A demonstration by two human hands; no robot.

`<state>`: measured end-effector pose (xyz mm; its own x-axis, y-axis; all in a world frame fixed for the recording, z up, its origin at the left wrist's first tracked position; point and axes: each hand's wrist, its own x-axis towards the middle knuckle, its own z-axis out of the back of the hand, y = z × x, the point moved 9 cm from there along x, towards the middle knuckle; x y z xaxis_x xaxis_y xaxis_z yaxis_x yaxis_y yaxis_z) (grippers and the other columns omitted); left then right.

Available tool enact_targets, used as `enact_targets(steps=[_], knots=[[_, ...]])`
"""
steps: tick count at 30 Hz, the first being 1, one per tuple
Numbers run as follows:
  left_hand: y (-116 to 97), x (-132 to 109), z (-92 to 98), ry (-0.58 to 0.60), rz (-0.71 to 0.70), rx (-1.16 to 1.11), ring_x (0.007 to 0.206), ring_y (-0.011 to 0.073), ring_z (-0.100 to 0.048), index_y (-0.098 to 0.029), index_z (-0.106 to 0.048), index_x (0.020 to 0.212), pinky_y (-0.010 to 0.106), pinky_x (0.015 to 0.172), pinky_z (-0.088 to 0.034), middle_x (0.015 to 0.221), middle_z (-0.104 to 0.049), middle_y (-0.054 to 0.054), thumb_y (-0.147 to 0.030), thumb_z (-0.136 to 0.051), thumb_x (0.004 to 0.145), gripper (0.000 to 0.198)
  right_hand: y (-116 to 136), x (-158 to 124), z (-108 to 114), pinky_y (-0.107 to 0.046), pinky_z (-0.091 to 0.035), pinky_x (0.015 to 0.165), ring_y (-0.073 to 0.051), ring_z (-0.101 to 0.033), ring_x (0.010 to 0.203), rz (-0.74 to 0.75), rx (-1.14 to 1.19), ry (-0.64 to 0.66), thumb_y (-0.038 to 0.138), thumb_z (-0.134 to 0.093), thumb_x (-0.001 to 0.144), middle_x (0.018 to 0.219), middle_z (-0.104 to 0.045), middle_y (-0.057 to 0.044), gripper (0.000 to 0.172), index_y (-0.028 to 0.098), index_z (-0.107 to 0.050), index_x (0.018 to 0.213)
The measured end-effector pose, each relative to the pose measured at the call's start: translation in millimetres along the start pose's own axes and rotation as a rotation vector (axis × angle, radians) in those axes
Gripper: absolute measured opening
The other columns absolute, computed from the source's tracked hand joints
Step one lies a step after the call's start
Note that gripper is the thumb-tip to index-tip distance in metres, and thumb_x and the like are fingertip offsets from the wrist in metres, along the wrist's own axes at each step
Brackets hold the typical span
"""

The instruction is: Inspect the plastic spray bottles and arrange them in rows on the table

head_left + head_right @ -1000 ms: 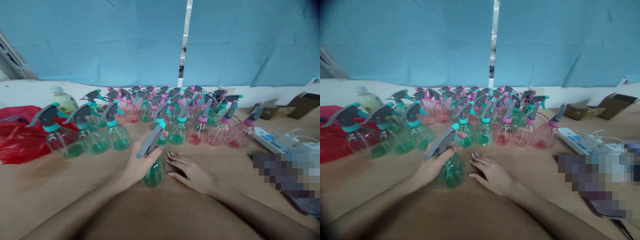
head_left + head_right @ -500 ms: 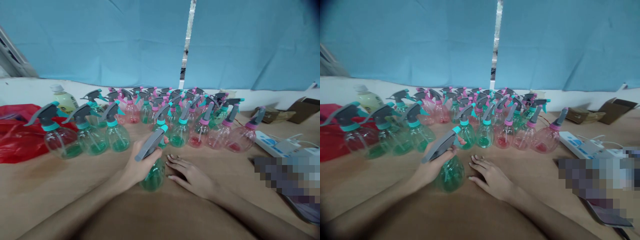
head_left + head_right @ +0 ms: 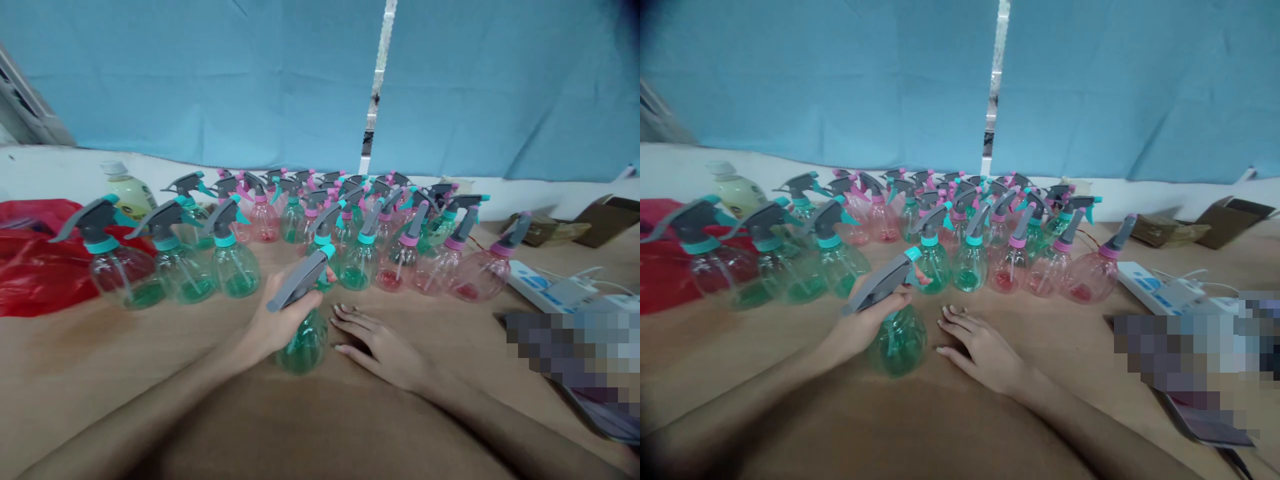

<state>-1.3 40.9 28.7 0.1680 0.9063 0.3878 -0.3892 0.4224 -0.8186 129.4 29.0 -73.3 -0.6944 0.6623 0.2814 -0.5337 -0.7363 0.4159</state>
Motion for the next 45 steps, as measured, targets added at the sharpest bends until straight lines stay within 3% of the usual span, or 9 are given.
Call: enact_targets(steps=[4,9,16,21,25,32,38,45], knots=[[3.3,0.3,-0.2,-0.023,0.001,0.001,0.089,0.0207,-0.063,-0.025,-0.063,0.106,0.034,0.081,-0.049,0.097,-0.068,0.003,-0.019,-0.051,0.078,0.03,-1.3,0.3,-1.6,-0.041,-0.029,0.111,-0.02,-0.033,0.133,-0.007,-0.016,0.015,0.046,-0.041,0.092,0.142,-0.041,-0.007,0.052,0.018,-0.042,0.135],[-0.4,0.0,-3.1,-0.024,-0.005,-0.007,0.085,0.0195,-0.062,-0.023,-0.06,0.11,0.033,0.082,-0.049,0.1,-0.066,0.005,-0.019,-0.051,0.079,0.033,0.9,0.7,0.4,-0.044,-0.029,0.11,-0.021,-0.033,0.133,0.016,0.003,0.003,0.044,-0.041,0.092,0.142,-0.041,-0.007,0.05,0.02,-0.043,0.135],[4.3,0.4,-3.9,-0.013,0.041,0.005,0.068,0.0167,-0.059,-0.025,-0.058,0.112,0.033,0.074,-0.05,0.077,-0.061,0.0,-0.021,-0.05,0.081,0.032,1.7,0.8,1.4,-0.044,-0.03,0.11,-0.021,-0.033,0.133,0.018,0.0,0.002,0.044,-0.041,0.092,0.142,-0.041,-0.008,0.05,0.019,-0.044,0.135],[3.5,0.7,-3.4,-0.021,0.027,0.009,0.071,0.017,-0.061,-0.027,-0.058,0.114,0.033,0.076,-0.05,0.077,-0.063,-0.001,-0.021,-0.051,0.081,0.034,1.2,0.6,2.3,-0.045,-0.03,0.11,-0.021,-0.035,0.132,0.022,0.015,-0.01,0.044,-0.042,0.092,0.141,-0.043,-0.008,0.049,0.021,-0.042,0.135],[4.3,0.2,-2.6,-0.037,0.05,0.019,0.061,0.0149,-0.059,-0.027,-0.06,0.111,0.03,0.07,-0.05,0.067,-0.06,-0.003,-0.023,-0.052,0.081,0.031,1.1,0.4,2.2,-0.044,-0.03,0.11,-0.021,-0.034,0.133,0.02,-0.001,-0.006,0.044,-0.041,0.092,0.141,-0.043,-0.008,0.05,0.02,-0.042,0.136],[0.6,0.6,-4.0,-0.023,0.041,0.026,0.063,0.0162,-0.057,-0.023,-0.065,0.101,0.031,0.071,-0.05,0.075,-0.063,0.001,-0.023,-0.05,0.081,0.025,1.0,0.4,1.7,-0.042,-0.029,0.111,-0.02,-0.033,0.133,0.015,-0.009,0.003,0.044,-0.041,0.092,0.141,-0.042,-0.008,0.05,0.018,-0.043,0.135],[0.2,0.3,-3.1,-0.033,0.027,0.043,0.068,0.0169,-0.058,-0.024,-0.059,0.113,0.033,0.076,-0.05,0.079,-0.063,0.001,-0.022,-0.05,0.08,0.035,0.0,0.6,1.6,-0.045,-0.031,0.109,-0.022,-0.035,0.132,0.027,0.012,-0.021,0.045,-0.042,0.091,0.141,-0.043,-0.008,0.05,0.021,-0.043,0.135],[-2.3,0.1,-4.6,-0.012,0.003,0.015,0.075,0.0168,-0.058,-0.026,-0.057,0.115,0.033,0.081,-0.048,0.088,-0.062,0.002,-0.02,-0.048,0.081,0.035,0.4,0.9,0.5,-0.044,-0.03,0.11,-0.021,-0.035,0.133,0.017,-0.016,-0.001,0.046,-0.04,0.092,0.141,-0.043,-0.007,0.05,0.019,-0.045,0.134]])
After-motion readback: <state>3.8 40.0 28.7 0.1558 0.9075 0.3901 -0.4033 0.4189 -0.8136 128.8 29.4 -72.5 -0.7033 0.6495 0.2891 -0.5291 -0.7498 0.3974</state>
